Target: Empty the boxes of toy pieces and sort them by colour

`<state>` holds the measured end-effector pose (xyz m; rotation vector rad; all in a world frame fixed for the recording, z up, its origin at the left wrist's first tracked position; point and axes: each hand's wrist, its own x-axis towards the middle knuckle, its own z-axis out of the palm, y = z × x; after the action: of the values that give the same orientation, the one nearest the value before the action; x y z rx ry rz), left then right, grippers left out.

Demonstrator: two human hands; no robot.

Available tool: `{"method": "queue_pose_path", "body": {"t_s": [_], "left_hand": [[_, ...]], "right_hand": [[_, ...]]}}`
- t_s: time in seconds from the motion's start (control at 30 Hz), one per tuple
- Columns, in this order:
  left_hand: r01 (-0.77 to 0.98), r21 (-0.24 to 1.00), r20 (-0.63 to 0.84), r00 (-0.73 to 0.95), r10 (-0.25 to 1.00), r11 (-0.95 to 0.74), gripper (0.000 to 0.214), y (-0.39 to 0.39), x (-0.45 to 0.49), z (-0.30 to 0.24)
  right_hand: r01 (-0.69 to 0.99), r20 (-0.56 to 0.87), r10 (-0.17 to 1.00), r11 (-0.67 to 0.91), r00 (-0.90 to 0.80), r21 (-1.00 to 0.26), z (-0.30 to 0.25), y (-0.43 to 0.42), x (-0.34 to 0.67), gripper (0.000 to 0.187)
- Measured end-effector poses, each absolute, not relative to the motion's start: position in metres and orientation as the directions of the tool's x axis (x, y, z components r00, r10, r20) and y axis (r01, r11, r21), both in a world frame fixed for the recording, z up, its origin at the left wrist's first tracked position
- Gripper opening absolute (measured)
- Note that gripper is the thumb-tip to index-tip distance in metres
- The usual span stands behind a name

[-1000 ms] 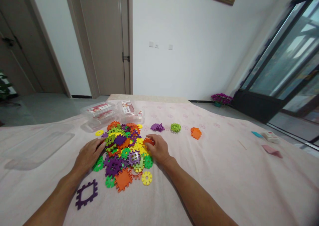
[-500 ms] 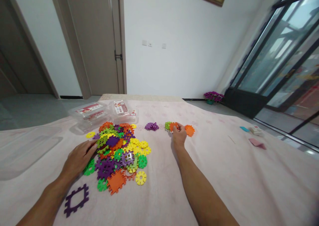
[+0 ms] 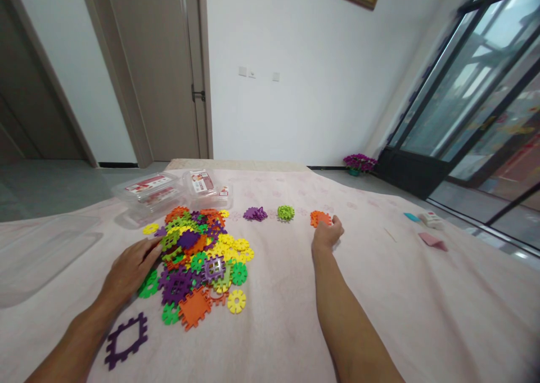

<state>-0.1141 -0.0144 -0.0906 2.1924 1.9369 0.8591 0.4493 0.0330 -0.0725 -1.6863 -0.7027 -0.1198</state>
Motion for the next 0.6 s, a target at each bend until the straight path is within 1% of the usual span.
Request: {"method": "queue_pose_path", "body": {"t_s": [0.07, 0.13, 0.2, 0.27, 0.33, 0.37, 0.43, 0.5, 0.57, 0.6], "left_hand": [[0.886, 0.425, 0.341, 0.033, 0.94, -0.185, 0.056, -0.015, -0.113, -0.09], [0.887, 0.424, 0.346, 0.029, 0.938, -0.184, 0.056, -0.016, -0.112, -0.089], [0.889, 0.42, 0.354, 0.023, 0.935, -0.182, 0.056, -0.017, -0.109, -0.087], [0.891, 0.419, 0.356, 0.014, 0.934, -0.173, 0.056, -0.019, -0.107, -0.085], [0.891, 0.423, 0.353, 0.005, 0.936, -0.164, 0.055, -0.02, -0.104, -0.082], [0.889, 0.428, 0.35, 0.003, 0.937, -0.163, 0.055, -0.02, -0.104, -0.081], [0.886, 0.436, 0.345, -0.001, 0.939, -0.16, 0.054, -0.021, -0.102, -0.079], [0.882, 0.442, 0.338, 0.003, 0.941, -0.162, 0.053, -0.022, -0.102, -0.077], [0.879, 0.447, 0.333, 0.009, 0.943, -0.166, 0.053, -0.022, -0.102, -0.076], [0.877, 0.451, 0.331, 0.011, 0.943, -0.168, 0.054, -0.022, -0.102, -0.075]], "right_hand": [[0.473, 0.421, 0.335, -0.091, 0.843, -0.876, -0.07, 0.034, 0.442, 0.06], [0.497, 0.452, 0.333, -0.062, 0.828, -0.865, -0.064, 0.035, 0.432, 0.056], [0.571, 0.53, 0.389, 0.012, 0.753, -0.821, -0.057, 0.035, 0.416, 0.048], [0.621, 0.59, 0.49, 0.118, 0.642, -0.774, -0.051, 0.033, 0.394, 0.04], [0.63, 0.621, 0.613, 0.244, 0.489, -0.737, -0.049, 0.029, 0.364, 0.032], [0.63, 0.639, 0.666, 0.316, 0.385, -0.709, -0.049, 0.025, 0.348, 0.029], [0.615, 0.656, 0.737, 0.443, 0.165, -0.652, -0.049, 0.014, 0.313, 0.024], [0.579, 0.653, 0.756, 0.55, -0.04, -0.602, -0.048, 0.002, 0.282, 0.024], [0.55, 0.631, 0.733, 0.647, -0.256, -0.529, -0.045, -0.01, 0.259, 0.025], [0.538, 0.611, 0.717, 0.678, -0.334, -0.501, -0.044, -0.015, 0.251, 0.026]]}}
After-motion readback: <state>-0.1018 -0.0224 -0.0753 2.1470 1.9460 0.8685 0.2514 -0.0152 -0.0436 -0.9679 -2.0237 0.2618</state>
